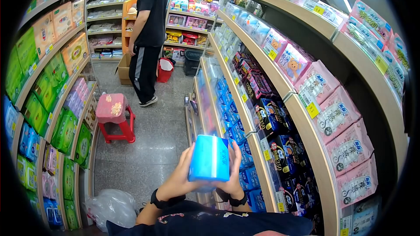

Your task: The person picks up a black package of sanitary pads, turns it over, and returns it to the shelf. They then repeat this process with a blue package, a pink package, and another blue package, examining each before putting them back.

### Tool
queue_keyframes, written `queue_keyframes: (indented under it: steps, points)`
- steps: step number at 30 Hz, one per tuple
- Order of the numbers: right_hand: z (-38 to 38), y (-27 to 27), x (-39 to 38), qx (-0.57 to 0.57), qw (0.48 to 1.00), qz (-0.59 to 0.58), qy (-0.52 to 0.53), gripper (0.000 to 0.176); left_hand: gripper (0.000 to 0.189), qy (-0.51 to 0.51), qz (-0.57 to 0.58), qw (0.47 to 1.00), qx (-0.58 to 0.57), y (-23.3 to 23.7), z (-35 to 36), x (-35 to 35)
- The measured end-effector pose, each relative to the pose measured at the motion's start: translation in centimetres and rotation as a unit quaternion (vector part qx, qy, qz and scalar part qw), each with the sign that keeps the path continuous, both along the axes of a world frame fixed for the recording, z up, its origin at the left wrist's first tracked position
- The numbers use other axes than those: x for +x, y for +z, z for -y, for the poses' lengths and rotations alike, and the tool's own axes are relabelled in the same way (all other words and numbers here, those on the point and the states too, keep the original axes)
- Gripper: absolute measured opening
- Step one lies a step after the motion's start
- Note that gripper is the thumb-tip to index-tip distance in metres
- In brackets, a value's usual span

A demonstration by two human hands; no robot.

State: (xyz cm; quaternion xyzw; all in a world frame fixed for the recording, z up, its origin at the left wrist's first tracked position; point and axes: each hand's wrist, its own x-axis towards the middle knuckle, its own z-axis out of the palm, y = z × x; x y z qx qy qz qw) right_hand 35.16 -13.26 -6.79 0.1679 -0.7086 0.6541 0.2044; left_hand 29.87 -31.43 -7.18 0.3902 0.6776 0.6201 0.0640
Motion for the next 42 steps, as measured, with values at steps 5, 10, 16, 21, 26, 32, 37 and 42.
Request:
queue_keyframes:
  steps: [5,10,16,21,26,32,37,42]
  points:
    - [-0.2,-1.1,0.2,0.067,0.997,0.006,-0.028,0.118,0.119,0.006,0.031,0.997,0.077,0.2,0.2,0.0]
    - [0.1,-1.5,0.2,0.065,0.997,-0.005,-0.034,0.117,0.119,0.028,0.011,0.998,0.056,-0.1,0.1,-0.3]
    - [0.2,-0.2,-0.1,0.034,0.997,-0.062,-0.006,0.127,0.120,0.015,0.006,1.000,0.025,0.6,0.1,0.2]
    - [0.2,-0.7,0.1,0.008,1.000,-0.027,-0.001,0.132,0.125,-0.012,0.044,0.997,0.055,0.3,0.8,0.4]
    - [-0.2,-0.5,0.0,0.019,0.999,-0.003,0.048,0.134,0.130,-0.024,-0.021,0.999,-0.001,0.3,1.1,0.2]
    - [0.1,-0.5,0.1,-0.022,0.999,0.021,0.022,0.132,0.138,-0.032,0.031,0.999,0.005,0.1,0.6,0.8]
    - [-0.1,0.0,0.0,-0.082,0.991,-0.011,-0.105,0.129,0.140,-0.061,-0.050,0.996,-0.051,-1.6,0.1,0.6]
    - [-0.9,0.3,-0.1,-0.145,0.981,-0.009,-0.126,0.127,0.135,-0.109,-0.054,0.986,-0.118,-4.0,0.2,0.4]
